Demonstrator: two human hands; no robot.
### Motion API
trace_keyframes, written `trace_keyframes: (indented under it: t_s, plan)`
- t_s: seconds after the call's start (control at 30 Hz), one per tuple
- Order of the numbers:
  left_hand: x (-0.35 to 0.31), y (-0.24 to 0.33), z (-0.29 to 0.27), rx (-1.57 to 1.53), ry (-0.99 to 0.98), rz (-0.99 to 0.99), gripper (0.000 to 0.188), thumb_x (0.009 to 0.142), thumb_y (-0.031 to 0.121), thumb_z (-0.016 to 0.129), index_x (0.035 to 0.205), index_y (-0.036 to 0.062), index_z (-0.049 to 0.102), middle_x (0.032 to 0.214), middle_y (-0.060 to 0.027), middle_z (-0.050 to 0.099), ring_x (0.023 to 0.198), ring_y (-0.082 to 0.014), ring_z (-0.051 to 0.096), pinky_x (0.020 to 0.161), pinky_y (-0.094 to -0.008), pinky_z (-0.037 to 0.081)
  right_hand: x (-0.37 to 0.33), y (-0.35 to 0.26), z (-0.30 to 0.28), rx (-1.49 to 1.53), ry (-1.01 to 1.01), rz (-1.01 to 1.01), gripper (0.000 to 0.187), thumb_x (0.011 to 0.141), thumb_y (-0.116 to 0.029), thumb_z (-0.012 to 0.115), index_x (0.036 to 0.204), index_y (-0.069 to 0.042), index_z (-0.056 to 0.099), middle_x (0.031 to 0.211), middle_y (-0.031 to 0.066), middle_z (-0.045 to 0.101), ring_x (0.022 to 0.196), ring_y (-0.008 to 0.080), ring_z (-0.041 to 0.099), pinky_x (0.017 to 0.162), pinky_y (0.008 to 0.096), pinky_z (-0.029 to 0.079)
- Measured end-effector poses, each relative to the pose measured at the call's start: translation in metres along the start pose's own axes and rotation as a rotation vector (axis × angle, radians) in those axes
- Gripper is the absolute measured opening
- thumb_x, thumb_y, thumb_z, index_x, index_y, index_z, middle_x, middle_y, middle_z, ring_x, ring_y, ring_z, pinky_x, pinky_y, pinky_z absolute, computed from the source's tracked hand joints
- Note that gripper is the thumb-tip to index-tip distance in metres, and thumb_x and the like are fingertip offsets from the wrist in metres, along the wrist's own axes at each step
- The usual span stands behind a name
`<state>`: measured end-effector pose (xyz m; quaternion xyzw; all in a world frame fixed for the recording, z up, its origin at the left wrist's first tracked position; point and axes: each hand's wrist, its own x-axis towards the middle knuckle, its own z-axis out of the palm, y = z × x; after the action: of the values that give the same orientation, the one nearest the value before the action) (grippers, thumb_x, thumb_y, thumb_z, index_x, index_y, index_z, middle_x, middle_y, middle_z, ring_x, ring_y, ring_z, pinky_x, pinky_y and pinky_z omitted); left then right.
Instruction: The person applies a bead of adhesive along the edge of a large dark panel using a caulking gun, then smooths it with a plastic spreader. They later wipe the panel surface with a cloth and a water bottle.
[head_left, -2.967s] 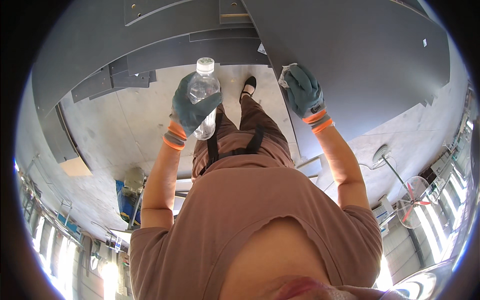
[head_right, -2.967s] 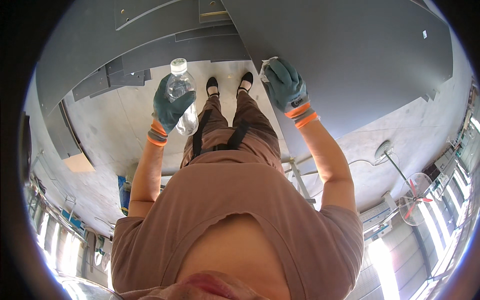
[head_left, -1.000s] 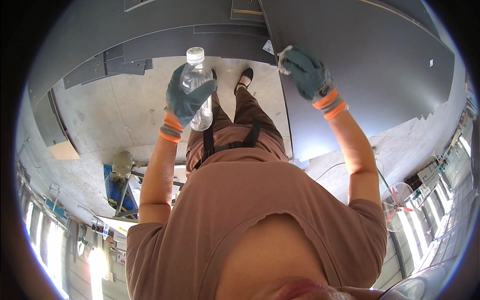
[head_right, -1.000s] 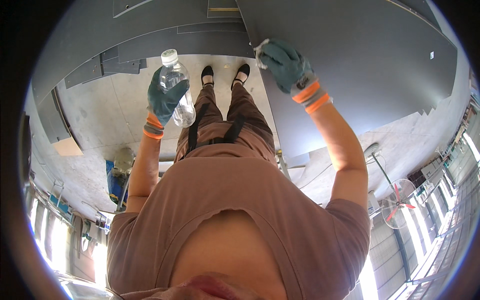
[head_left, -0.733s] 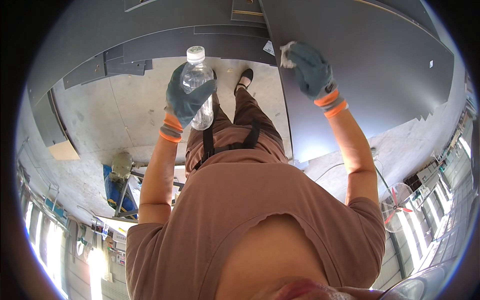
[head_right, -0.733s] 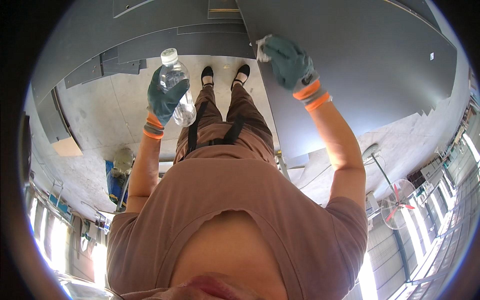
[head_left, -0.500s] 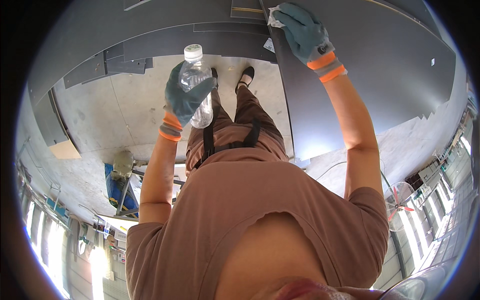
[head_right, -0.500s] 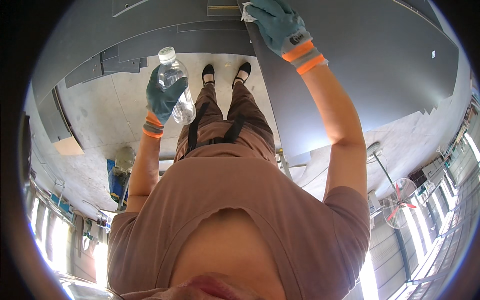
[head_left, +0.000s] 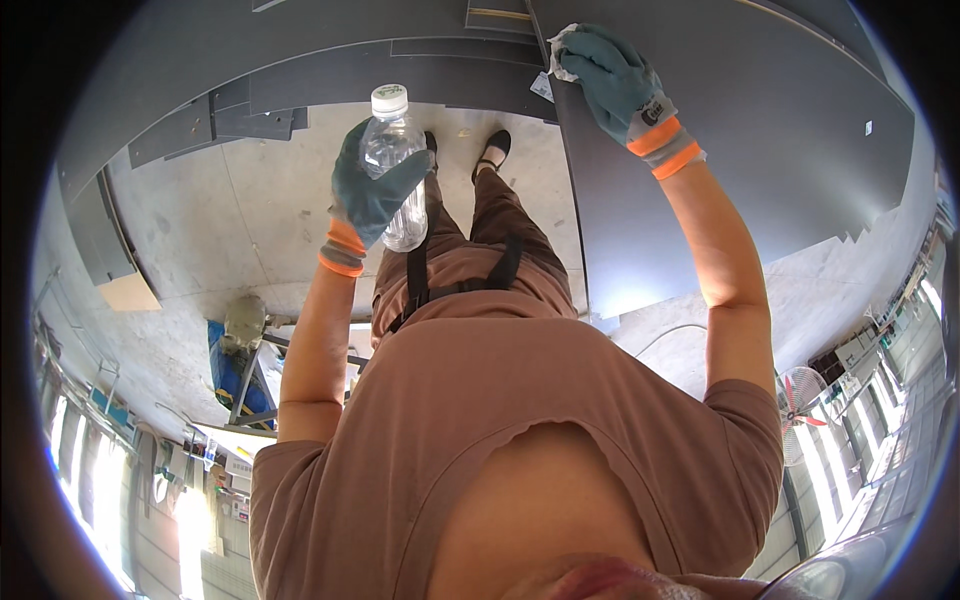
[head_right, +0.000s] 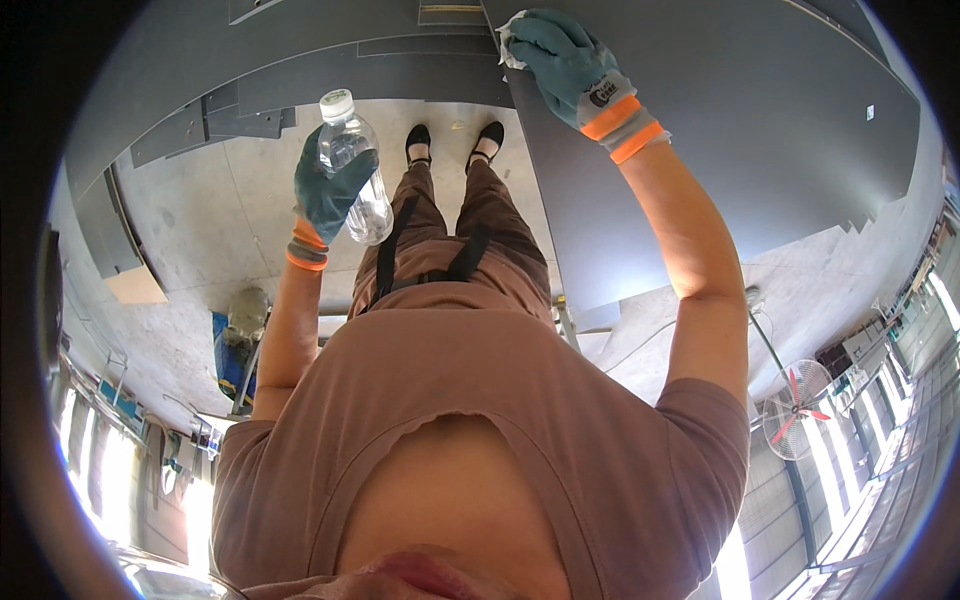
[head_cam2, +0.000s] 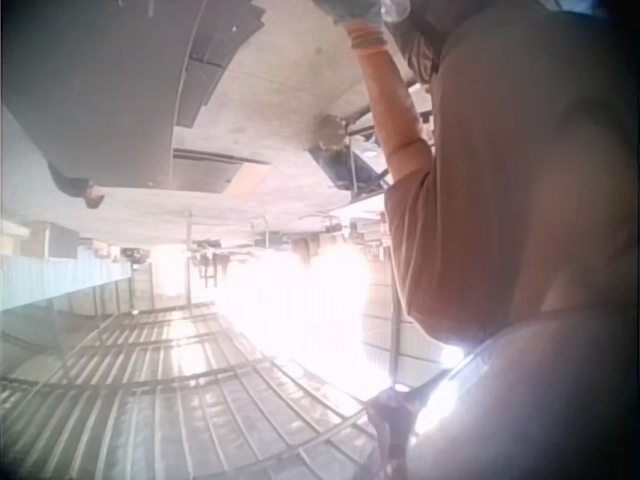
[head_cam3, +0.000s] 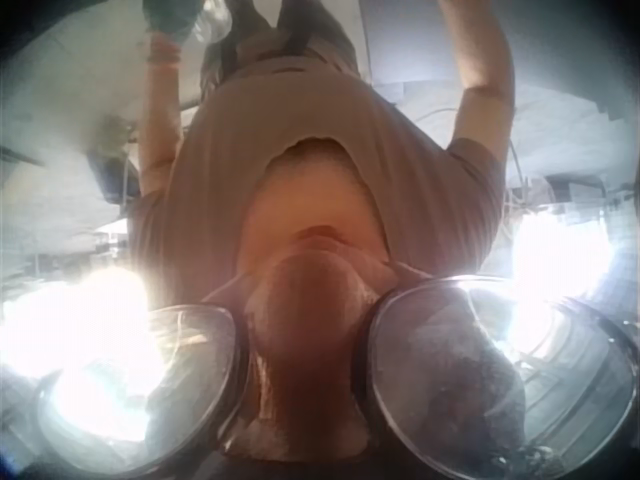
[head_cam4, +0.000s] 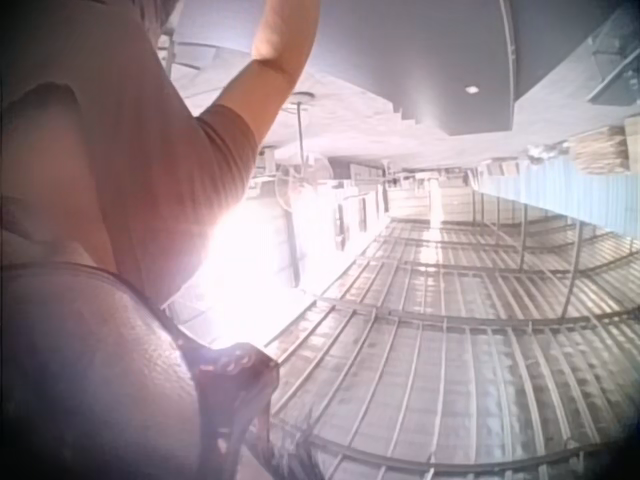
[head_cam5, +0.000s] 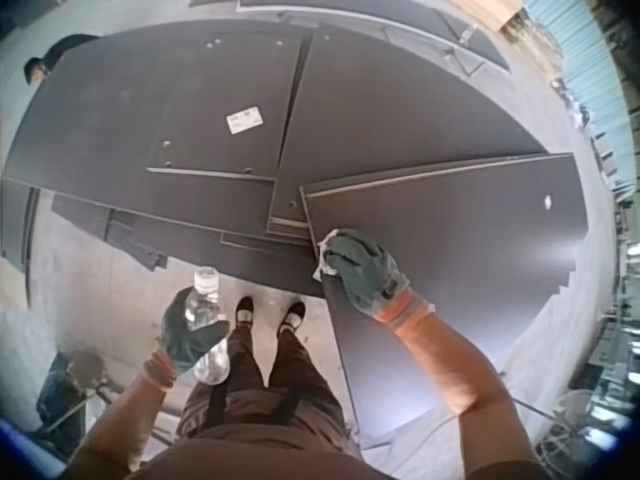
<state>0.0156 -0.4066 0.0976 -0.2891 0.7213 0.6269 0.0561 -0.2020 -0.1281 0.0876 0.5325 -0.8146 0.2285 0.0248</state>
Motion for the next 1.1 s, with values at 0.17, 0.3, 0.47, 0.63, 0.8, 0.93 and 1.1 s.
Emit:
trace_keyframes:
  t_s: [0.17, 0.3, 0.47, 0.63, 0.8, 0.93, 1.1]
  plan:
    - [-0.002, 0.002, 0.001, 0.004, -0.013, 0.006, 0.064, 0.076, 0.02, 0.091, 0.128, -0.0011, 0.059, 0.11, -0.0092, 0.072, 0.1, -0.0167, 0.069, 0.088, -0.0329, 0.056, -0.027, 0.0, 0.005, 0.012, -0.025, 0.013, 0.033, 0.077, 0.006, 0.067, 0.105, -0.011, 0.073, 0.123, 0.0013, 0.066, 0.122, 0.0263, 0.062, 0.096, 0.036, 0.061]
    - [-0.003, -0.005, 0.002, 0.013, -0.01, 0.016, 0.064, 0.077, 0.019, 0.091, 0.128, -0.0013, 0.059, 0.11, -0.0095, 0.072, 0.1, -0.0166, 0.069, 0.088, -0.0326, 0.057, -0.047, -0.012, 0.005, 0.098, 0.009, -0.009, 0.031, 0.075, 0.006, 0.067, 0.1, -0.01, 0.074, 0.122, 0.0011, 0.066, 0.122, 0.0265, 0.063, 0.094, 0.0359, 0.061]
    - [-0.007, -0.003, 0.008, -0.04, -0.026, -0.025, 0.065, 0.077, 0.017, 0.09, 0.13, -0.0014, 0.058, 0.111, -0.01, 0.072, 0.1, -0.0173, 0.069, 0.088, -0.0326, 0.057, -0.086, -0.042, 0.003, 0.232, -0.068, 0.009, 0.027, 0.074, 0.002, 0.071, 0.098, -0.009, 0.073, 0.12, 0.0037, 0.067, 0.116, 0.027, 0.065, 0.091, 0.0365, 0.061]
    - [-0.007, -0.01, 0.009, 0.057, -0.044, 0.013, 0.064, 0.078, 0.016, 0.089, 0.131, -0.0015, 0.057, 0.114, -0.0103, 0.071, 0.103, -0.0181, 0.069, 0.09, -0.0334, 0.057, -0.112, -0.095, -0.008, 0.303, -0.204, 0.114, 0.022, 0.079, 0.001, 0.07, 0.1, -0.005, 0.07, 0.113, 0.0092, 0.068, 0.109, 0.0287, 0.067, 0.091, 0.0404, 0.059]
    - [-0.008, -0.009, 0.014, 0.059, -0.057, 0.039, 0.064, 0.079, 0.019, 0.088, 0.131, -0.001, 0.057, 0.114, -0.0104, 0.071, 0.104, -0.0189, 0.068, 0.091, -0.0344, 0.056, -0.081, -0.093, -0.041, 0.708, -0.075, 0.483, 0.02, 0.093, 0.001, 0.057, 0.108, -0.002, 0.071, 0.099, 0.0104, 0.07, 0.089, 0.0268, 0.07, 0.08, 0.0344, 0.056]
    - [-0.015, 0.001, 0.014, 0.077, -0.061, 0.056, 0.063, 0.079, 0.02, 0.088, 0.13, -0.0003, 0.058, 0.113, -0.0103, 0.071, 0.103, -0.0197, 0.069, 0.091, -0.0347, 0.056, -0.061, -0.05, -0.051, 0.989, 0.106, 0.926, 0.023, 0.103, -0.007, 0.05, 0.114, 0.004, 0.067, 0.102, 0.0121, 0.073, 0.094, 0.0228, 0.072, 0.086, 0.0336, 0.057]
    - [-0.012, -0.008, 0.012, 0.115, -0.029, 0.242, 0.058, 0.079, 0.02, 0.088, 0.126, 0.0009, 0.06, 0.111, -0.0092, 0.071, 0.1, -0.0203, 0.069, 0.09, -0.0344, 0.055, -0.046, -0.064, -0.046, 1.358, 0.291, 1.173, 0.029, 0.106, -0.011, 0.046, 0.116, 0.006, 0.067, 0.109, 0.014, 0.072, 0.095, 0.0238, 0.072, 0.088, 0.0361, 0.058]
